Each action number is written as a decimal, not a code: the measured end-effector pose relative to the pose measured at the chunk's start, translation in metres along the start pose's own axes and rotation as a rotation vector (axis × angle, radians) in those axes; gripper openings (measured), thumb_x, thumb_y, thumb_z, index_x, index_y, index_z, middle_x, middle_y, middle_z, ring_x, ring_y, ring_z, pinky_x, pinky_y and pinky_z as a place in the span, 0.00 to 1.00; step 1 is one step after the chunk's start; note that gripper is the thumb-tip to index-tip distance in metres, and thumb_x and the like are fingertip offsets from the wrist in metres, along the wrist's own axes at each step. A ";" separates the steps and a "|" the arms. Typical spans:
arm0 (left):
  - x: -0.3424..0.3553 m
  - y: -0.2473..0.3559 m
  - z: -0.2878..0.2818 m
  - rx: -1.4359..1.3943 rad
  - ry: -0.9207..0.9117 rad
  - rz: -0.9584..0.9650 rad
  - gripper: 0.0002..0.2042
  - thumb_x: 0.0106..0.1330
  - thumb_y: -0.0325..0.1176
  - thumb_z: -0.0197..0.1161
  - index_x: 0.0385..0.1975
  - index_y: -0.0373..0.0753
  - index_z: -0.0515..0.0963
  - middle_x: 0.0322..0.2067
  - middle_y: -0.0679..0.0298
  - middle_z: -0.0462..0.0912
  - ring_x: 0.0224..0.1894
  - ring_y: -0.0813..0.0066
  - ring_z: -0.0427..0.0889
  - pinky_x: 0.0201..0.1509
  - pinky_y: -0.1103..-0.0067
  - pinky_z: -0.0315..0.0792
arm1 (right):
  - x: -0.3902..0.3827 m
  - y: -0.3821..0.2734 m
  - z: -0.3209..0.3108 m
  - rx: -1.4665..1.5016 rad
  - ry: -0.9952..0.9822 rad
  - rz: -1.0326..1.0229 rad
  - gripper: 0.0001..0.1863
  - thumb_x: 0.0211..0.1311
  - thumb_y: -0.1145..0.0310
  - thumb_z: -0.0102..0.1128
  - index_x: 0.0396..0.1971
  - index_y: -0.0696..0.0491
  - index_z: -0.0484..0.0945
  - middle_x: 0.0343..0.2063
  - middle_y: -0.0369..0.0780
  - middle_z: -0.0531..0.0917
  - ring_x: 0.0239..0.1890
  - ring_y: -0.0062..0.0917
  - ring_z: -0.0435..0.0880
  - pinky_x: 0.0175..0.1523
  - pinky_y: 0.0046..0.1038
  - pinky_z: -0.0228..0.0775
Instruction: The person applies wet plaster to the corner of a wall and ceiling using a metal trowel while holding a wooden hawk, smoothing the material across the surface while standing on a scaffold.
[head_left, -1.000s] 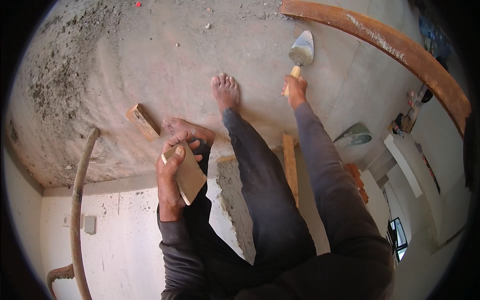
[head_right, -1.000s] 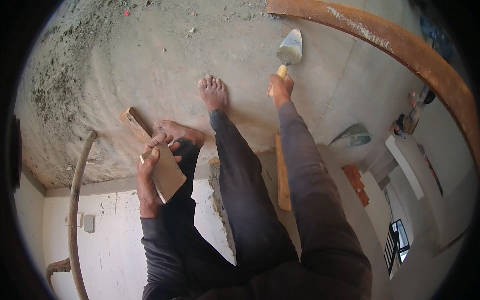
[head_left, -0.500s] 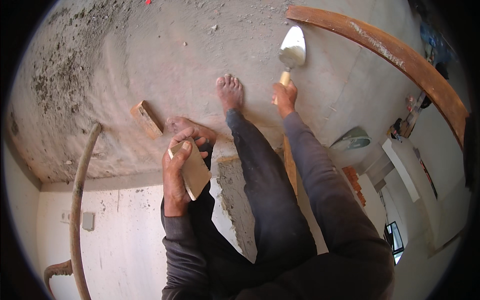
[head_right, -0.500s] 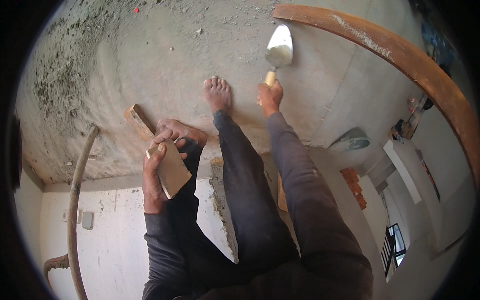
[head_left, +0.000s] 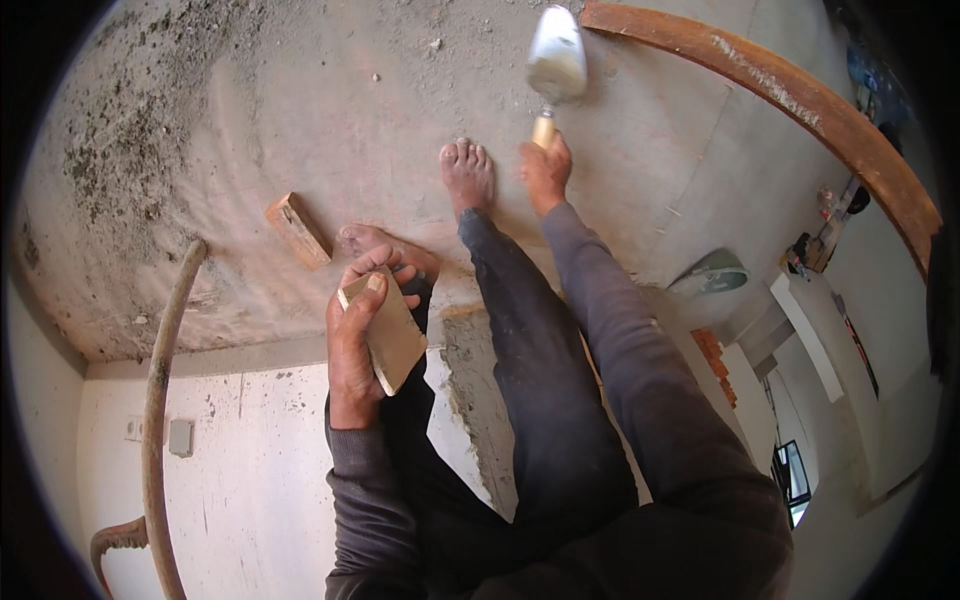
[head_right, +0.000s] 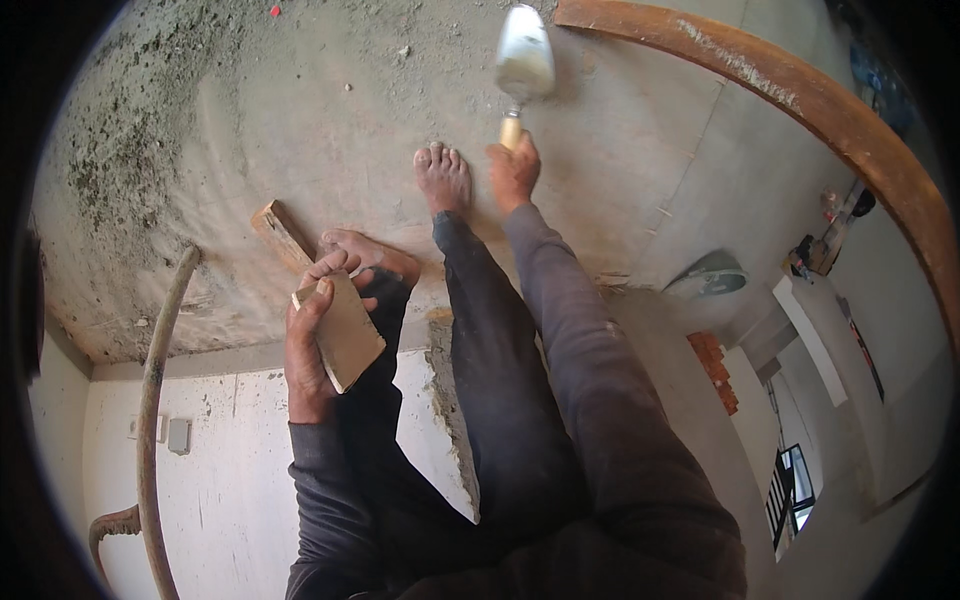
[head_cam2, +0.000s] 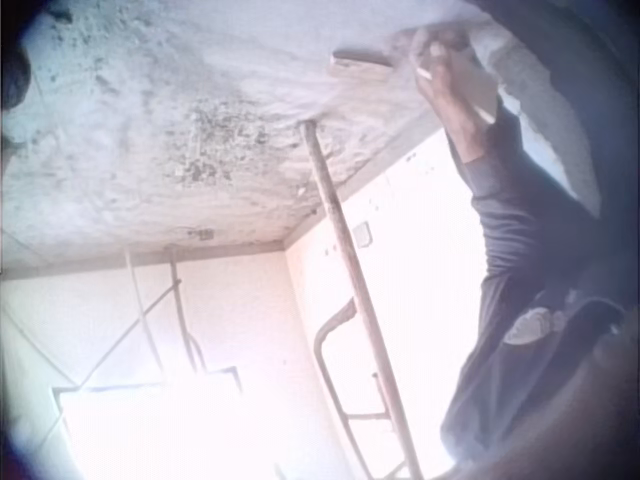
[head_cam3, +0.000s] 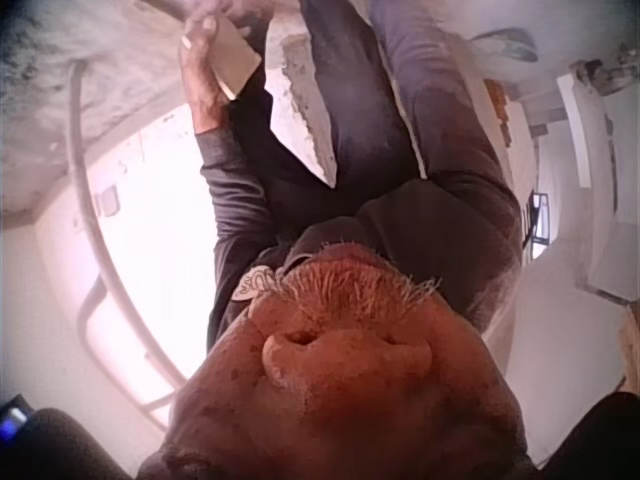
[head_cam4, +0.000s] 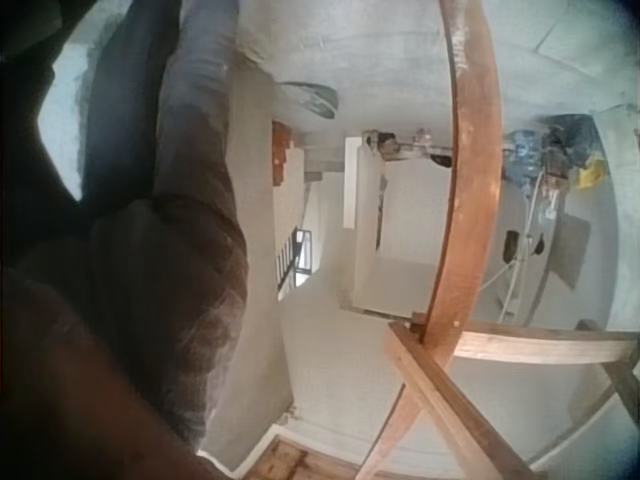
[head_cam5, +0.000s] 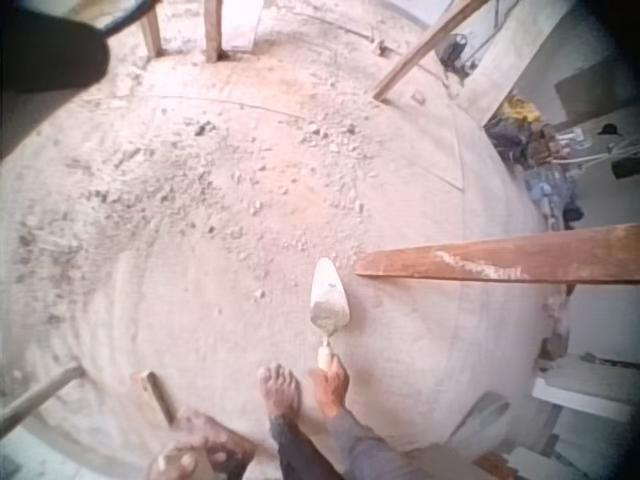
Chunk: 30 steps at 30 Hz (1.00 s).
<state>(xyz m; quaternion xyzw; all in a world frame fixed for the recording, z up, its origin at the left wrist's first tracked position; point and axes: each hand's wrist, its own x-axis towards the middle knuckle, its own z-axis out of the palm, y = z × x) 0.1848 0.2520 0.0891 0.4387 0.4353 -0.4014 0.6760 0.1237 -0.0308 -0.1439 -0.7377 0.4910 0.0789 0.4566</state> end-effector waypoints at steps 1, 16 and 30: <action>0.000 -0.001 -0.001 -0.006 -0.002 -0.004 0.28 0.59 0.45 0.62 0.55 0.32 0.68 0.46 0.51 0.75 0.39 0.69 0.80 0.41 0.75 0.78 | -0.003 0.009 -0.010 0.074 0.061 0.080 0.11 0.45 0.70 0.60 0.27 0.57 0.69 0.19 0.43 0.75 0.14 0.30 0.75 0.19 0.33 0.69; -0.008 0.005 -0.008 0.022 0.017 -0.024 0.27 0.60 0.44 0.61 0.55 0.32 0.68 0.50 0.52 0.74 0.44 0.68 0.78 0.47 0.74 0.76 | -0.034 0.008 0.045 0.350 -0.020 0.398 0.10 0.48 0.73 0.59 0.28 0.53 0.66 0.18 0.35 0.71 0.13 0.21 0.71 0.13 0.27 0.63; -0.001 0.002 -0.003 0.019 0.017 -0.035 0.29 0.59 0.46 0.62 0.56 0.32 0.68 0.50 0.52 0.73 0.40 0.69 0.80 0.43 0.74 0.78 | -0.021 0.029 -0.034 0.462 0.229 0.582 0.11 0.48 0.72 0.61 0.30 0.52 0.69 0.19 0.35 0.72 0.15 0.22 0.72 0.19 0.29 0.68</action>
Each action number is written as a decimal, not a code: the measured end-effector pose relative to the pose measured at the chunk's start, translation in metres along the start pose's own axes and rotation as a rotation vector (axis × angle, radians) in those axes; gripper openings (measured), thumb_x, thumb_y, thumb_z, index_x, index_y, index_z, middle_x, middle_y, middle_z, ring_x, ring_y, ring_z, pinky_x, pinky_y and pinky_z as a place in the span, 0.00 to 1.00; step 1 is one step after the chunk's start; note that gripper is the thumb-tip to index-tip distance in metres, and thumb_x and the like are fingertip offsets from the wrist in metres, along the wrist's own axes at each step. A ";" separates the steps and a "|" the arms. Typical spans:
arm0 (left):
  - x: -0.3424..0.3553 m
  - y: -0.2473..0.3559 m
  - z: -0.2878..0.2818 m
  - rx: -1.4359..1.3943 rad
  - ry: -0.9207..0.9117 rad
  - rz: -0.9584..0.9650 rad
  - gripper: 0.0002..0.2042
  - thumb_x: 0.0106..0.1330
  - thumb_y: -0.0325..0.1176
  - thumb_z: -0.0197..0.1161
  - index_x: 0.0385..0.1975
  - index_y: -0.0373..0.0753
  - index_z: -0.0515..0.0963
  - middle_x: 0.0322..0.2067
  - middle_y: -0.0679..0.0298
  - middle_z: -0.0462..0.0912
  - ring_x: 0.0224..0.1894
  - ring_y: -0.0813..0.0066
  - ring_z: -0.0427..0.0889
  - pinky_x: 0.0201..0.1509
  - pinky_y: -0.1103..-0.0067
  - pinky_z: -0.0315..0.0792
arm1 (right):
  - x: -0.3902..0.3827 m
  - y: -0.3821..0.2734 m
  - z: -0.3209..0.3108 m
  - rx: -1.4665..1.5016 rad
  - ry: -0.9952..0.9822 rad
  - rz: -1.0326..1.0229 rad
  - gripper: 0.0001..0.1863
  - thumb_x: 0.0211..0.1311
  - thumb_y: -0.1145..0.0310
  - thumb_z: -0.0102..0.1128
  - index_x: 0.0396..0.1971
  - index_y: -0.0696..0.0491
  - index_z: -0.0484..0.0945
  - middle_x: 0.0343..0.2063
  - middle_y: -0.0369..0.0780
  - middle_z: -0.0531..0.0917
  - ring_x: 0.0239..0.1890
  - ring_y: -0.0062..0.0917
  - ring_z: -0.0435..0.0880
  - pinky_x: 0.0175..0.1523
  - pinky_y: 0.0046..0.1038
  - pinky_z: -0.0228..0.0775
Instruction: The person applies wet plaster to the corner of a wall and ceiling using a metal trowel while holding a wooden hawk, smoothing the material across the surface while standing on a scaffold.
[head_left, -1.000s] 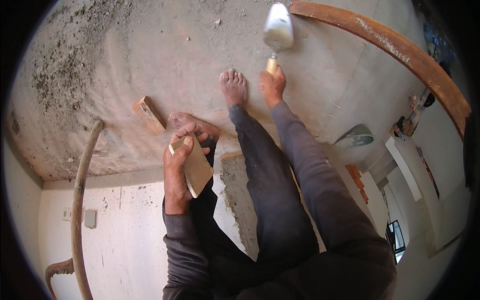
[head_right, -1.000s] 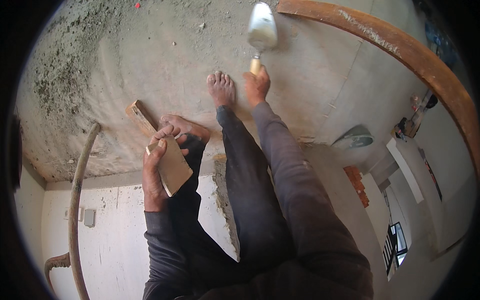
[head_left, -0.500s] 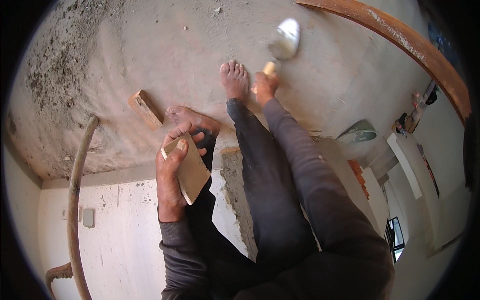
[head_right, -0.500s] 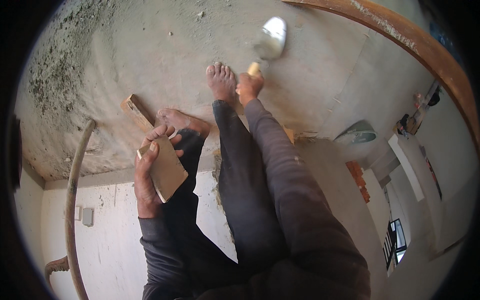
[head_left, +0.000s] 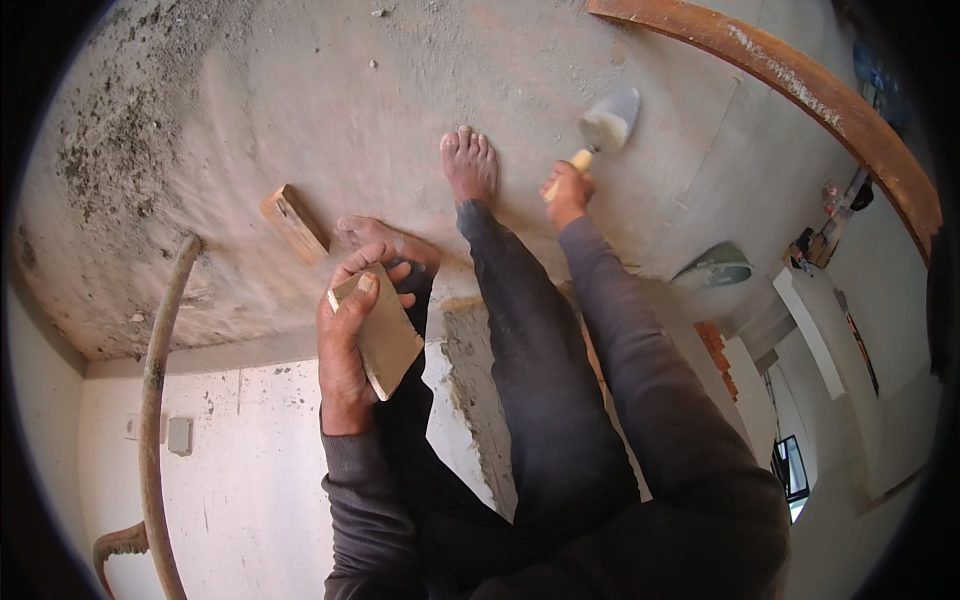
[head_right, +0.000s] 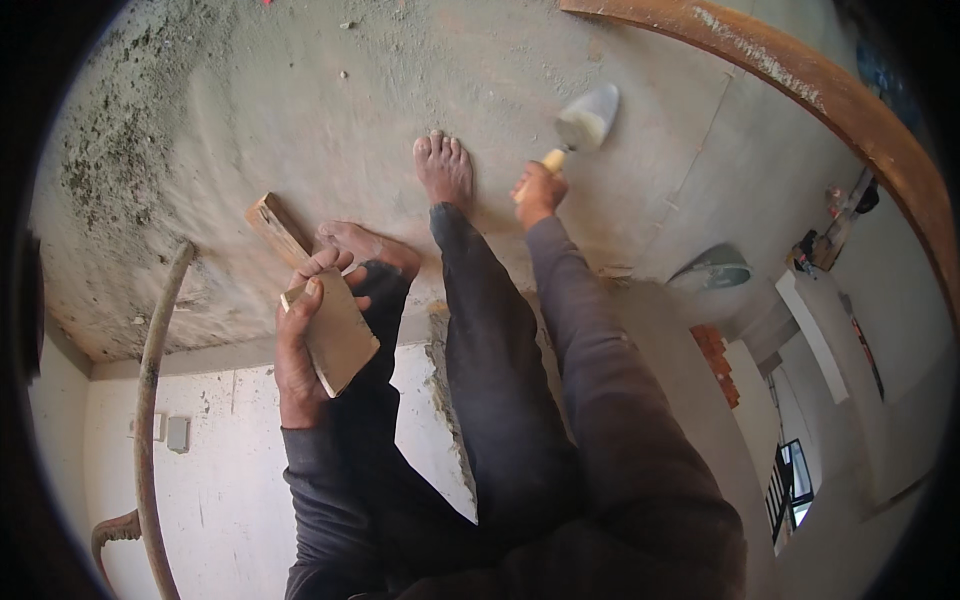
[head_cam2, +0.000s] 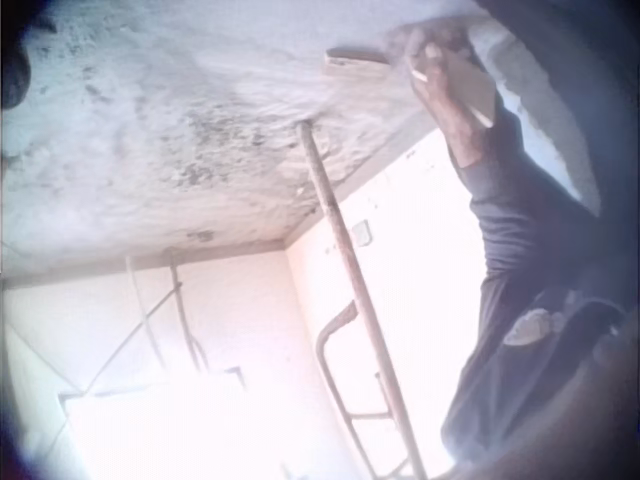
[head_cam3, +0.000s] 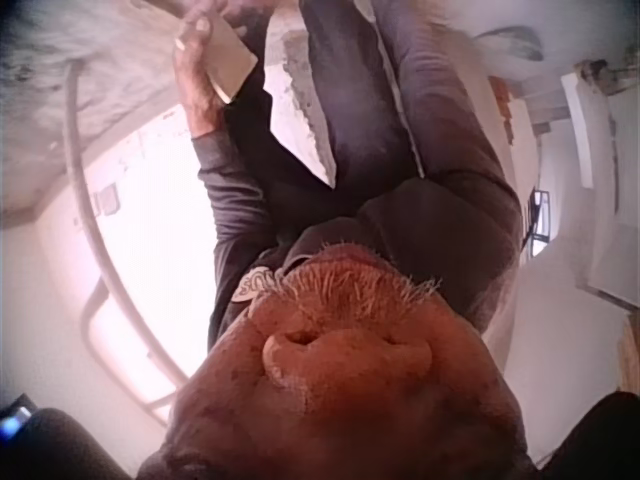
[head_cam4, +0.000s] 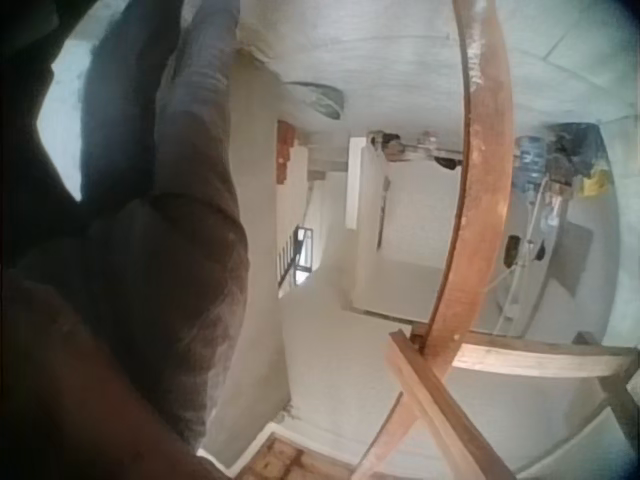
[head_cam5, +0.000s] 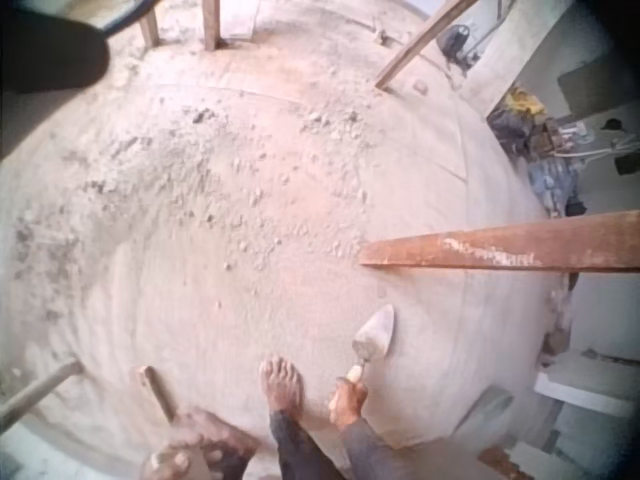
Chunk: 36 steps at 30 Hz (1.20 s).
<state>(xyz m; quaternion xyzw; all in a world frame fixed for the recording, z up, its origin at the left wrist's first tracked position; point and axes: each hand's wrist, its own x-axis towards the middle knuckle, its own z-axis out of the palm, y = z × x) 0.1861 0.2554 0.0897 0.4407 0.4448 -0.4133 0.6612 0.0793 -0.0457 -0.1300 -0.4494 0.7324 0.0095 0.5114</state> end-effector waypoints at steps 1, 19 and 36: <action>0.000 0.000 0.001 -0.004 -0.004 0.002 0.29 0.59 0.46 0.62 0.56 0.32 0.68 0.50 0.52 0.73 0.40 0.69 0.80 0.43 0.74 0.78 | 0.009 -0.002 -0.010 0.001 0.050 0.033 0.11 0.48 0.72 0.62 0.31 0.52 0.69 0.20 0.36 0.72 0.16 0.23 0.73 0.20 0.30 0.70; 0.002 -0.005 0.007 -0.086 0.025 0.003 0.28 0.59 0.44 0.62 0.55 0.33 0.68 0.45 0.51 0.76 0.37 0.69 0.80 0.41 0.75 0.77 | -0.040 -0.005 0.070 -0.118 -0.186 -0.167 0.09 0.48 0.77 0.56 0.29 0.54 0.66 0.15 0.36 0.70 0.12 0.20 0.69 0.11 0.24 0.61; 0.001 -0.008 0.000 -0.164 0.033 0.030 0.26 0.60 0.41 0.62 0.53 0.32 0.68 0.44 0.52 0.77 0.38 0.68 0.81 0.44 0.75 0.78 | -0.061 -0.019 0.121 -0.298 -0.587 -0.347 0.09 0.50 0.67 0.61 0.26 0.53 0.71 0.16 0.36 0.73 0.15 0.22 0.72 0.19 0.28 0.65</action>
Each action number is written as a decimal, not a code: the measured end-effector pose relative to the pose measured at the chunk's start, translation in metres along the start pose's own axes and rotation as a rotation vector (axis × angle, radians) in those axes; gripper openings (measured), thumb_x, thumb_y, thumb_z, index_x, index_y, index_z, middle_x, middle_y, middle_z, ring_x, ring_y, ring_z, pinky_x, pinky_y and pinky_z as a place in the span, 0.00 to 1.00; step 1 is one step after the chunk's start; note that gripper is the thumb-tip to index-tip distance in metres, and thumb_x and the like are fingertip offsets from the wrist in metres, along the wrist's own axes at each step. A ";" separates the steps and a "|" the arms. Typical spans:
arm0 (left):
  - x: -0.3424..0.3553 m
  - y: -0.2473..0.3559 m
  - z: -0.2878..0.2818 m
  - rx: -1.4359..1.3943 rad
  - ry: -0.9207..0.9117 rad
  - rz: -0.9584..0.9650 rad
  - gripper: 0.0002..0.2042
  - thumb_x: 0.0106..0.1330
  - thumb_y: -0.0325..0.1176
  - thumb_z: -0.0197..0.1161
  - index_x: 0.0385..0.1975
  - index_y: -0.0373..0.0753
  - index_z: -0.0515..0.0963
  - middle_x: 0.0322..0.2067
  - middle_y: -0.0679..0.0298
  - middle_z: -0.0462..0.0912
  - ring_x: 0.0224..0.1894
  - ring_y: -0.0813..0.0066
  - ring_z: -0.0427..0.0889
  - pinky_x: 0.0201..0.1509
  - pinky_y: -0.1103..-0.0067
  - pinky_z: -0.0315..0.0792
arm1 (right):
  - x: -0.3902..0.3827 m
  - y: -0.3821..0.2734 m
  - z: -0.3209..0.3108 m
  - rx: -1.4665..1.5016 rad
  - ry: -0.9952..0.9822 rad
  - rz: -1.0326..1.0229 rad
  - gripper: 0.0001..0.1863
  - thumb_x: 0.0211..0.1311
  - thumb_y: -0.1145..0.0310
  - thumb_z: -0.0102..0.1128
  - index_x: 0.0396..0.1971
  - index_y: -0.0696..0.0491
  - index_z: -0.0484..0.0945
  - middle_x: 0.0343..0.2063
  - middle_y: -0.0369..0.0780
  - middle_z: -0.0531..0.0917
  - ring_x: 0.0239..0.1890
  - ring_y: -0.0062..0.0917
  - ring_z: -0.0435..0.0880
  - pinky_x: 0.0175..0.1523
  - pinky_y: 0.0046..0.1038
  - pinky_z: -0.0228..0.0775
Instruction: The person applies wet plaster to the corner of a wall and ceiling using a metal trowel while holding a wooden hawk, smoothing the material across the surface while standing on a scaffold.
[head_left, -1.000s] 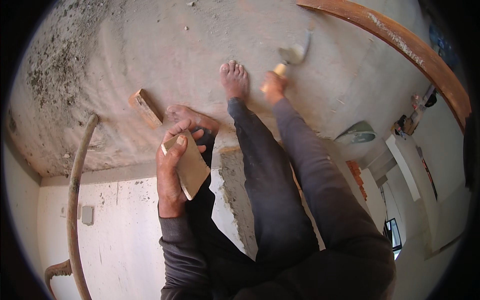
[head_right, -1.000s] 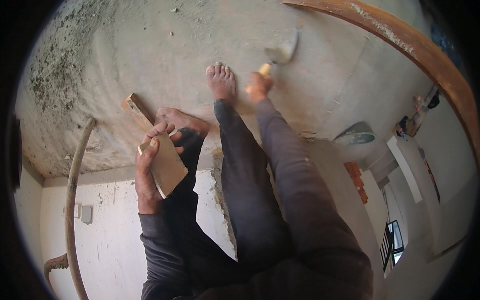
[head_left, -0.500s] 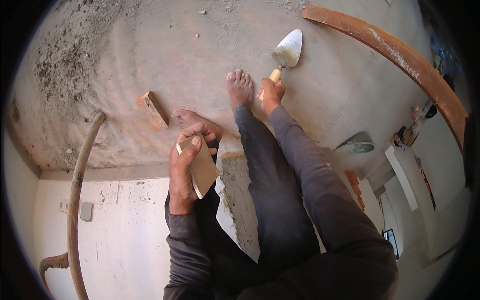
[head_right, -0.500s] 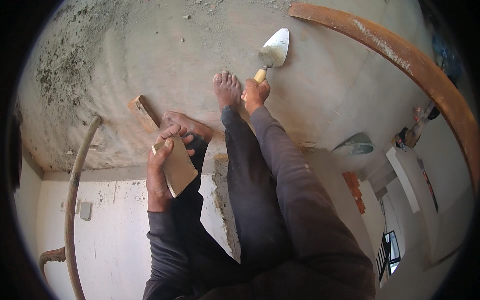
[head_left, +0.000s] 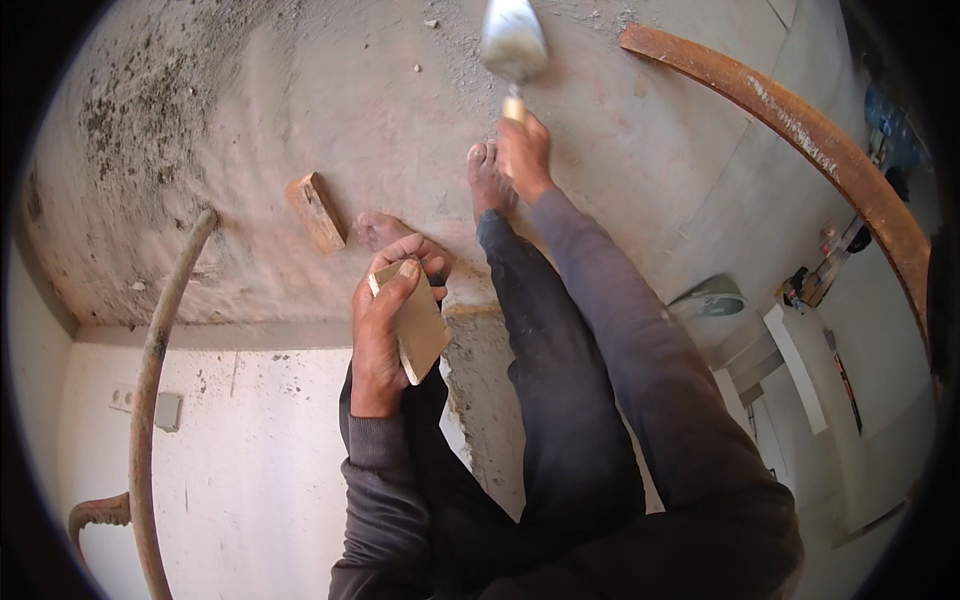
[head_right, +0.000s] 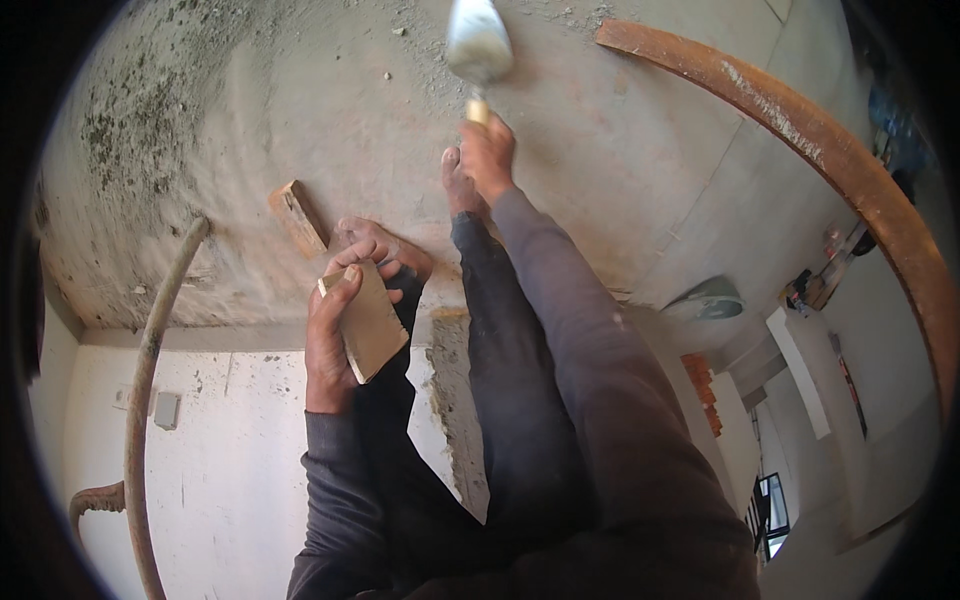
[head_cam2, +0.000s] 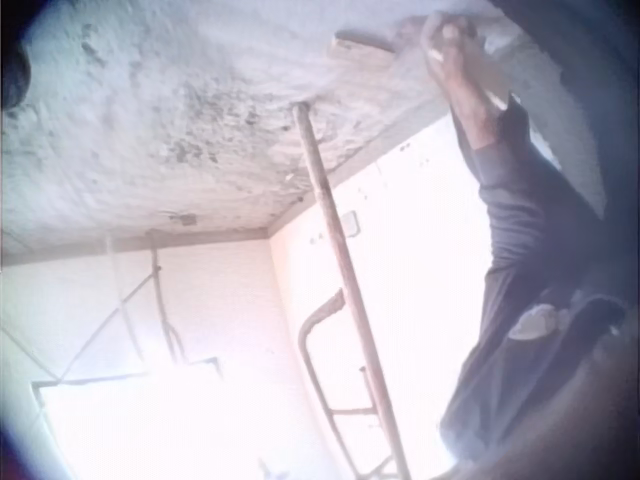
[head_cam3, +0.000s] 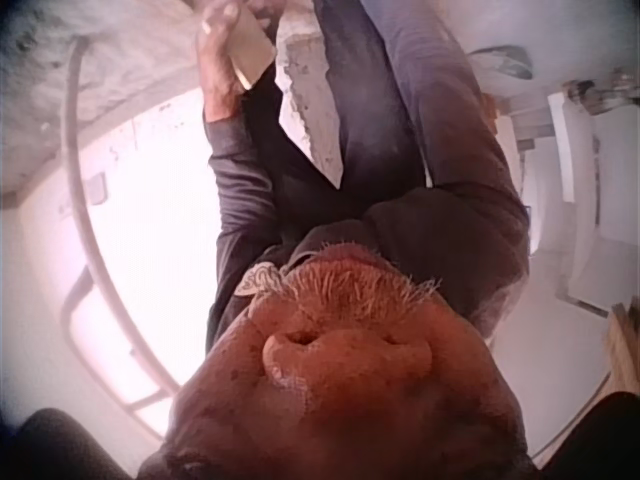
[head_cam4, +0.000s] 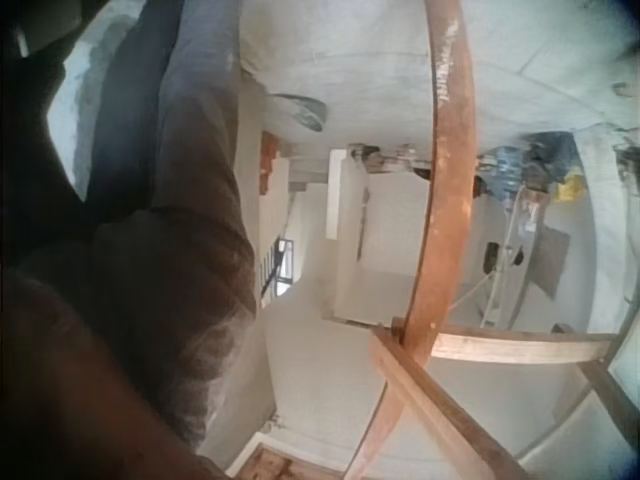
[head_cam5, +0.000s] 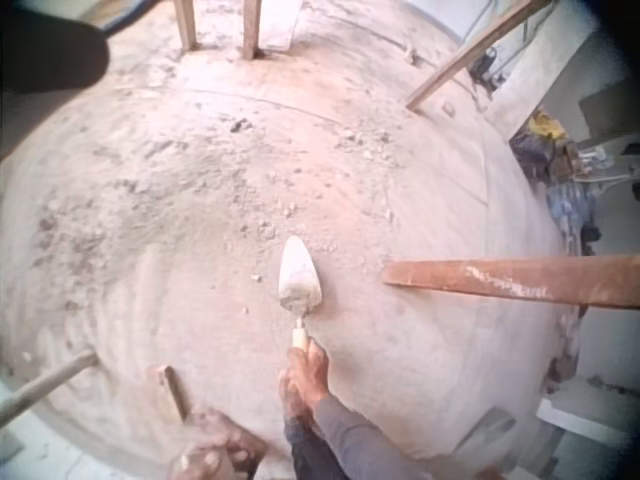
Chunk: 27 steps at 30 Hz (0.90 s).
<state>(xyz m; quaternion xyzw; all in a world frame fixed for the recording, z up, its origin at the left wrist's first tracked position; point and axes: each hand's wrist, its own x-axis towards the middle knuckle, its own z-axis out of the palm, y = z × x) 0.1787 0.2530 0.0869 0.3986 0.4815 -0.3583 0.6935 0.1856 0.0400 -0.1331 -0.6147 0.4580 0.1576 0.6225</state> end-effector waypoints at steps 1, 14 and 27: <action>-0.001 0.000 -0.001 -0.004 0.000 0.024 0.26 0.60 0.41 0.62 0.53 0.32 0.68 0.45 0.51 0.77 0.38 0.68 0.81 0.43 0.75 0.78 | -0.019 -0.004 -0.015 0.114 0.042 0.174 0.07 0.53 0.68 0.60 0.27 0.52 0.70 0.16 0.32 0.70 0.13 0.17 0.69 0.16 0.24 0.63; -0.013 0.004 -0.026 -0.128 0.006 0.022 0.26 0.61 0.42 0.60 0.54 0.31 0.68 0.48 0.49 0.75 0.38 0.67 0.81 0.44 0.75 0.78 | -0.035 0.099 -0.021 0.148 0.118 0.262 0.09 0.53 0.71 0.63 0.30 0.52 0.71 0.19 0.36 0.74 0.17 0.23 0.75 0.18 0.25 0.68; -0.015 -0.002 -0.034 -0.257 0.008 0.075 0.25 0.63 0.40 0.61 0.54 0.30 0.68 0.49 0.53 0.74 0.46 0.66 0.79 0.47 0.74 0.78 | -0.038 0.010 0.052 -0.017 -0.101 0.121 0.07 0.50 0.73 0.59 0.27 0.55 0.70 0.18 0.34 0.74 0.12 0.19 0.71 0.16 0.25 0.64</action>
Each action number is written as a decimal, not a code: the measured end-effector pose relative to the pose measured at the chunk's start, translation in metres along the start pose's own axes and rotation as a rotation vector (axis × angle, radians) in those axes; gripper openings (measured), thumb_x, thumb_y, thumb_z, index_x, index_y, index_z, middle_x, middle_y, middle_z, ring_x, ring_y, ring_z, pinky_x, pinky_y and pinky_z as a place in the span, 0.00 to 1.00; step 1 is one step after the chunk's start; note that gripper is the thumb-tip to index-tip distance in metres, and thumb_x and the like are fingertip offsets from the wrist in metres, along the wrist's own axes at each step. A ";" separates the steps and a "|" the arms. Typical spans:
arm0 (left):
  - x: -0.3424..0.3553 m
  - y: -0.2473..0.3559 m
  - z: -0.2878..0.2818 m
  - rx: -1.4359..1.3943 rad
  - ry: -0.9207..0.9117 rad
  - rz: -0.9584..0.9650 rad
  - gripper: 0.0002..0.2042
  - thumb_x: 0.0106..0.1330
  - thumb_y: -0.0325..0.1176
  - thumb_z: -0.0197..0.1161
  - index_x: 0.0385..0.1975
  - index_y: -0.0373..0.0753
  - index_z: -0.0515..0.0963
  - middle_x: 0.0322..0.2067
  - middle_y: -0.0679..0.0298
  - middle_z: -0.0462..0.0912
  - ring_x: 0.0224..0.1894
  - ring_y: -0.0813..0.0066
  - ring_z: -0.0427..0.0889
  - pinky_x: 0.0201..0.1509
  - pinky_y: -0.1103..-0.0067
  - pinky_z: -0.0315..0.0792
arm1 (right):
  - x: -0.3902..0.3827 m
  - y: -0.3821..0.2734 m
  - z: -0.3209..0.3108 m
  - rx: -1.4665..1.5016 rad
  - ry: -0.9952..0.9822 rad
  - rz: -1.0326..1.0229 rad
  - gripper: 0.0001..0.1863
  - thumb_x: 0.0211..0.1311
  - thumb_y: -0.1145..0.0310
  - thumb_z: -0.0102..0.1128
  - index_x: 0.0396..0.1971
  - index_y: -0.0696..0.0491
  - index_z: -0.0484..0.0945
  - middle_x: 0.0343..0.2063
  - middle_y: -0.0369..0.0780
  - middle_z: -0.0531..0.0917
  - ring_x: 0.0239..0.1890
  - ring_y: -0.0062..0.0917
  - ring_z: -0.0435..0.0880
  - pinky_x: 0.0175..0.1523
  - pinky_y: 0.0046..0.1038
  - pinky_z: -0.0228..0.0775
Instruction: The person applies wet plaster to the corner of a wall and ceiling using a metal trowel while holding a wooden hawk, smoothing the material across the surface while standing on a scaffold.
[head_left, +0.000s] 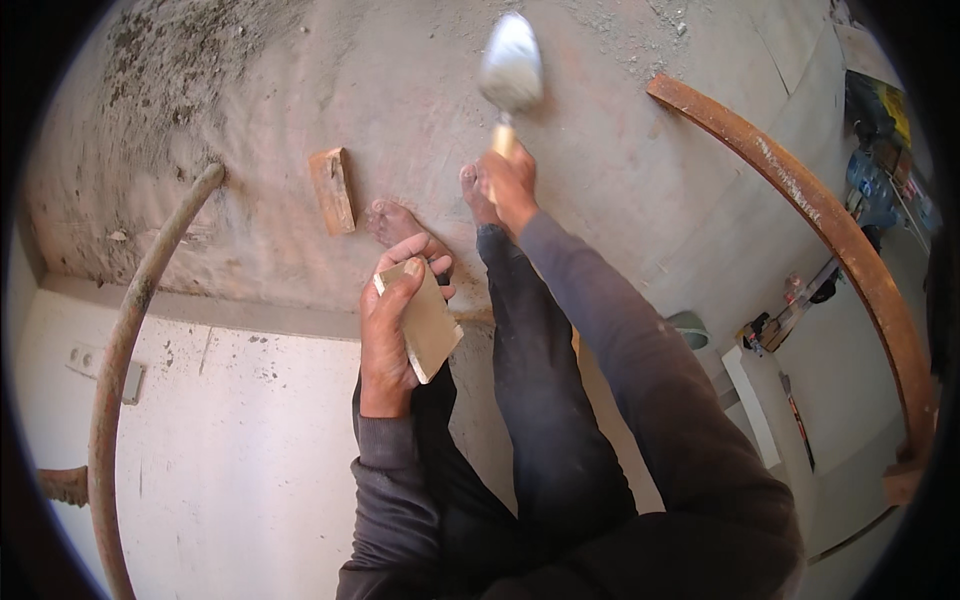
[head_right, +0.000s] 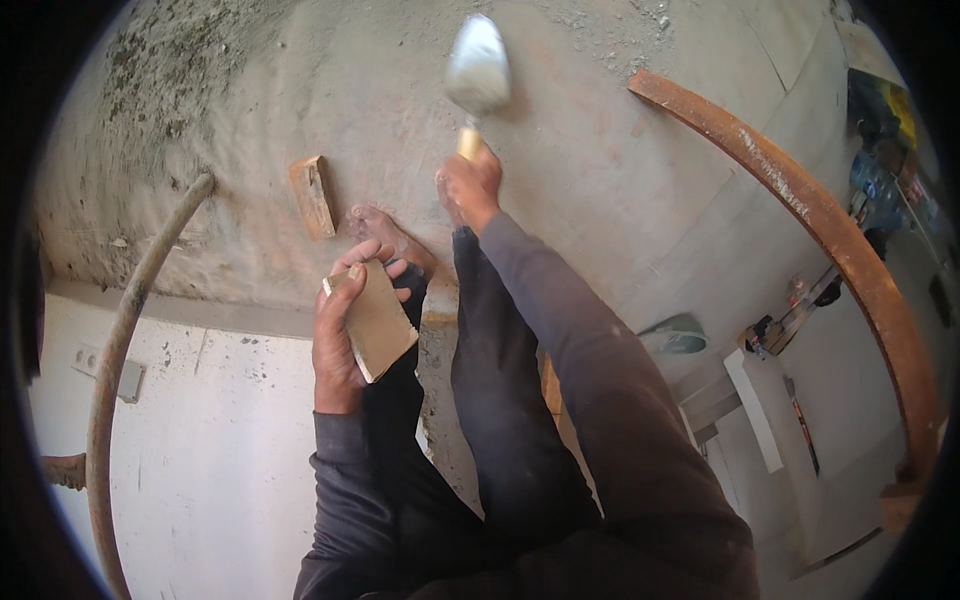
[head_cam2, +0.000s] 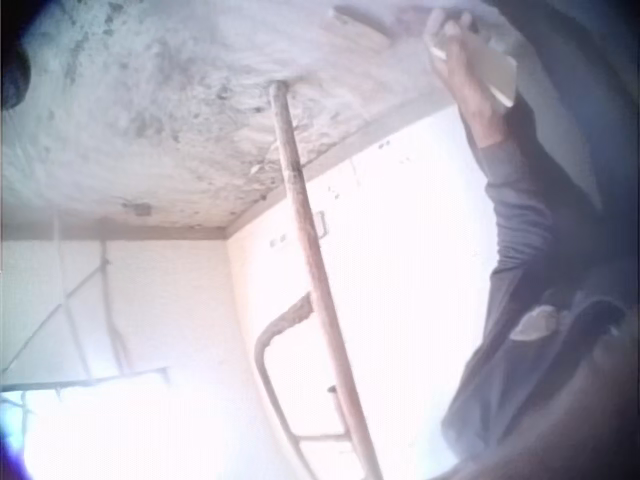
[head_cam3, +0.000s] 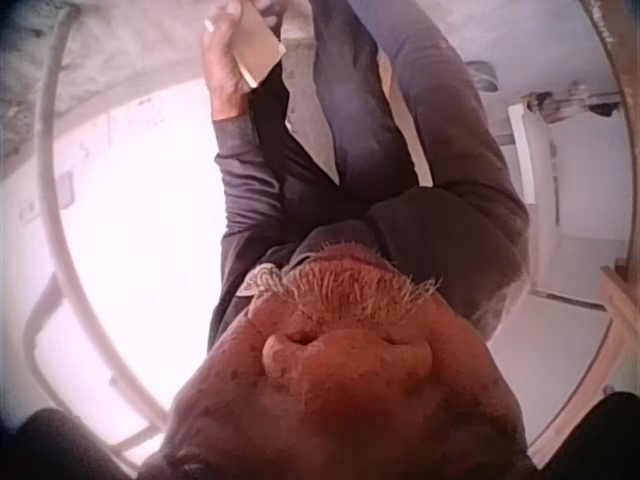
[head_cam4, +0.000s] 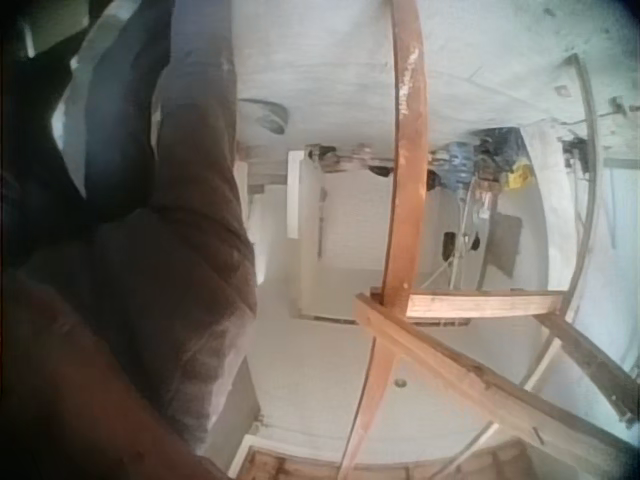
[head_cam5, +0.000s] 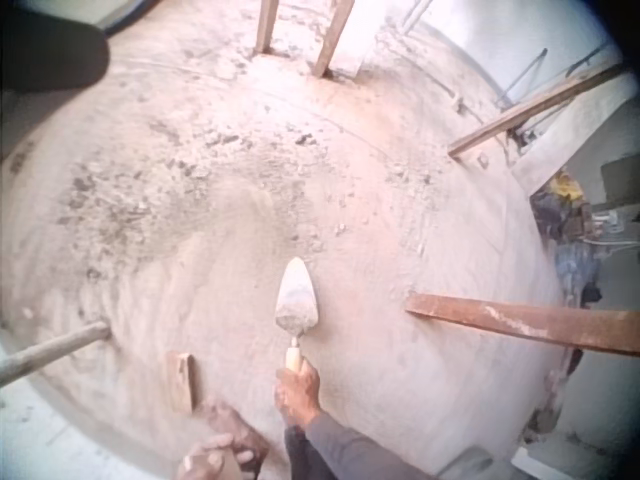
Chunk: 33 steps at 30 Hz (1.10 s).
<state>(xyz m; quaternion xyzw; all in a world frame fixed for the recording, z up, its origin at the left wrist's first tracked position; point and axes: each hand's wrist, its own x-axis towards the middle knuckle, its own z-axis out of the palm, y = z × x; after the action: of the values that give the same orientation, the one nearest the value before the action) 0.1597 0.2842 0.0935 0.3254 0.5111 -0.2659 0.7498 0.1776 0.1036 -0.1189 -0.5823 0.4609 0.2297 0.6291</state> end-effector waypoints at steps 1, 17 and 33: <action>-0.002 0.000 -0.002 0.000 0.012 0.016 0.25 0.63 0.40 0.60 0.54 0.30 0.68 0.49 0.53 0.74 0.46 0.66 0.79 0.47 0.74 0.78 | -0.016 0.005 -0.010 -0.012 0.088 0.069 0.08 0.52 0.72 0.61 0.29 0.53 0.69 0.18 0.33 0.73 0.14 0.18 0.71 0.17 0.24 0.64; 0.000 -0.021 -0.009 -0.036 0.082 0.091 0.23 0.66 0.40 0.59 0.55 0.30 0.68 0.49 0.53 0.73 0.53 0.64 0.76 0.49 0.72 0.78 | -0.006 -0.006 0.020 -0.799 -0.095 -0.502 0.10 0.46 0.67 0.59 0.28 0.54 0.73 0.25 0.48 0.81 0.30 0.48 0.80 0.36 0.44 0.71; -0.005 -0.014 0.003 -0.003 0.019 0.054 0.23 0.65 0.39 0.58 0.54 0.30 0.69 0.48 0.54 0.75 0.45 0.66 0.80 0.47 0.73 0.78 | 0.100 -0.091 -0.167 -1.731 0.189 -0.865 0.12 0.56 0.66 0.60 0.41 0.46 0.78 0.33 0.42 0.82 0.35 0.40 0.82 0.40 0.42 0.73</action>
<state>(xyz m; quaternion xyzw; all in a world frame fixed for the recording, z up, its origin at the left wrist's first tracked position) 0.1500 0.2734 0.0956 0.3406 0.5098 -0.2414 0.7523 0.2473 -0.0988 -0.1393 -0.9787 -0.0726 0.1902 -0.0262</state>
